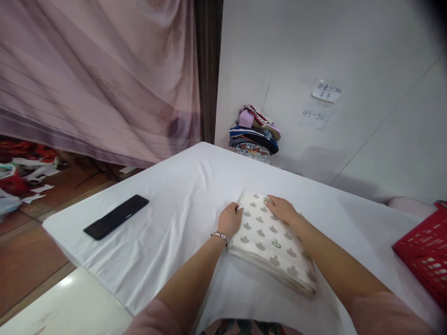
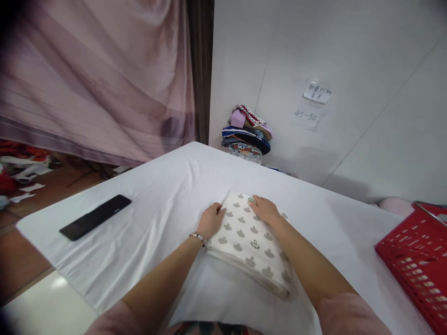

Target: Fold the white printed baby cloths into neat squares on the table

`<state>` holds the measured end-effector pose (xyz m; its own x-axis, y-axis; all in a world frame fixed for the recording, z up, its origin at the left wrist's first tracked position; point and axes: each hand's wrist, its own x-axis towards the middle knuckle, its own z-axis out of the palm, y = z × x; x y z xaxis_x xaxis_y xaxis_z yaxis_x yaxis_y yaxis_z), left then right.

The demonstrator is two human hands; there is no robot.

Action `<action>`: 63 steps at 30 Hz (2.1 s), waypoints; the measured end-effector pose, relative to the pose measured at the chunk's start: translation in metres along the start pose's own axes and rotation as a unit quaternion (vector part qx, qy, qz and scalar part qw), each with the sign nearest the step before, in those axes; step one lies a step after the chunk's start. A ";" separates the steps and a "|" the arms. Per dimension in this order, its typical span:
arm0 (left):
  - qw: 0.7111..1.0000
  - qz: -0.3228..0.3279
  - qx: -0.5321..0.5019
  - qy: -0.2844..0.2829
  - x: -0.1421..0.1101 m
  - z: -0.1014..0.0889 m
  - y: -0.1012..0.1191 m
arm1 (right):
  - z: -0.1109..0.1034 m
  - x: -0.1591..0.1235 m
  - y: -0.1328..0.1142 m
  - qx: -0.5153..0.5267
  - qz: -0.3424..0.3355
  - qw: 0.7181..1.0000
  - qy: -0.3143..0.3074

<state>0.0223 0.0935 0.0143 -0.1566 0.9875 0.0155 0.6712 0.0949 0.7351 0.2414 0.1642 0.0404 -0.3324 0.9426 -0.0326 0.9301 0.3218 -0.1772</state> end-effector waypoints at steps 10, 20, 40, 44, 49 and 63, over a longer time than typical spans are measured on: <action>0.997 0.047 0.063 -0.001 -0.007 0.007 0.008 | 0.010 -0.005 0.011 -0.042 0.027 0.997 0.051; 0.998 0.041 0.043 0.011 -0.010 0.005 0.010 | 0.008 0.032 -0.025 0.134 -0.051 0.989 0.036; 0.996 0.023 -0.084 -0.003 0.001 0.005 0.006 | 0.015 0.045 -0.048 0.073 -0.052 0.993 0.081; 1.000 0.023 -0.005 0.000 -0.002 0.006 0.009 | 0.019 0.047 -0.045 0.029 -0.050 0.995 0.078; 0.997 0.024 0.072 0.004 -0.002 0.007 0.010 | 0.017 0.044 -0.048 0.000 -0.059 0.996 0.063; 0.999 0.024 0.045 0.006 -0.002 0.004 0.006 | 0.019 0.000 -0.059 0.042 -0.111 0.993 -0.009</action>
<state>0.0297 0.0926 0.0159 -0.1304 0.9898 0.0573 0.7408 0.0589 0.6691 0.1831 0.1434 0.0320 -0.5302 0.8478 -0.0006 0.8178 0.5113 -0.2640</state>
